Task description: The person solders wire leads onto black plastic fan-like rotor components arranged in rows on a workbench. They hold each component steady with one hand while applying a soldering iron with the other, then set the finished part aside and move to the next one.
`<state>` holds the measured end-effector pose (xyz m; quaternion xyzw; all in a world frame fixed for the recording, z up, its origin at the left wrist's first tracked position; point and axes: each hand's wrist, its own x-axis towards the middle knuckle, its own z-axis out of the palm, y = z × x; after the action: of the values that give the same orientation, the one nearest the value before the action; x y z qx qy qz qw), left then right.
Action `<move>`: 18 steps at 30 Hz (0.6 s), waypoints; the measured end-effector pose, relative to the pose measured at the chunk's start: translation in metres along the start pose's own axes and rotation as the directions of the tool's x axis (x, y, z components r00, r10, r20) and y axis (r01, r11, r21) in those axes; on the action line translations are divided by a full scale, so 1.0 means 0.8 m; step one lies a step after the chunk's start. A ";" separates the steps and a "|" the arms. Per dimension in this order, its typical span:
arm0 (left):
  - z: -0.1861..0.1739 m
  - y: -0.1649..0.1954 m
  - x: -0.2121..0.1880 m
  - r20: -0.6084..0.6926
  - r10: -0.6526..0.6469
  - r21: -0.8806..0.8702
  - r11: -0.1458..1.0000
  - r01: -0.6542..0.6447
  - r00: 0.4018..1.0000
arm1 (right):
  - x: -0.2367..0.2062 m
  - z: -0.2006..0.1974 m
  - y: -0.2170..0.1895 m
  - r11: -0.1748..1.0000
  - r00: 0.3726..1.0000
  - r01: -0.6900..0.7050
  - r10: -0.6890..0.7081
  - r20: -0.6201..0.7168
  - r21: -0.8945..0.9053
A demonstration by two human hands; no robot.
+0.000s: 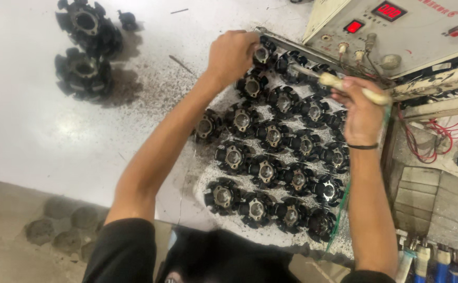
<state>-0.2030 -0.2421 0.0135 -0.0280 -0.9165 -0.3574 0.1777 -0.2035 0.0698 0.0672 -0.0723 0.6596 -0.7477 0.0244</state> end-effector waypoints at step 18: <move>0.015 -0.026 -0.019 -0.176 0.083 0.067 0.995 -0.072 0.981 | 0.014 0.079 0.025 0.971 0.973 0.127 -0.082 0.216 -0.203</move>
<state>-0.1960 -0.2483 -0.0136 -0.0262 -0.9054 -0.3235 0.2737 -0.2072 0.0040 0.0558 -0.1863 0.7258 -0.6607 0.0453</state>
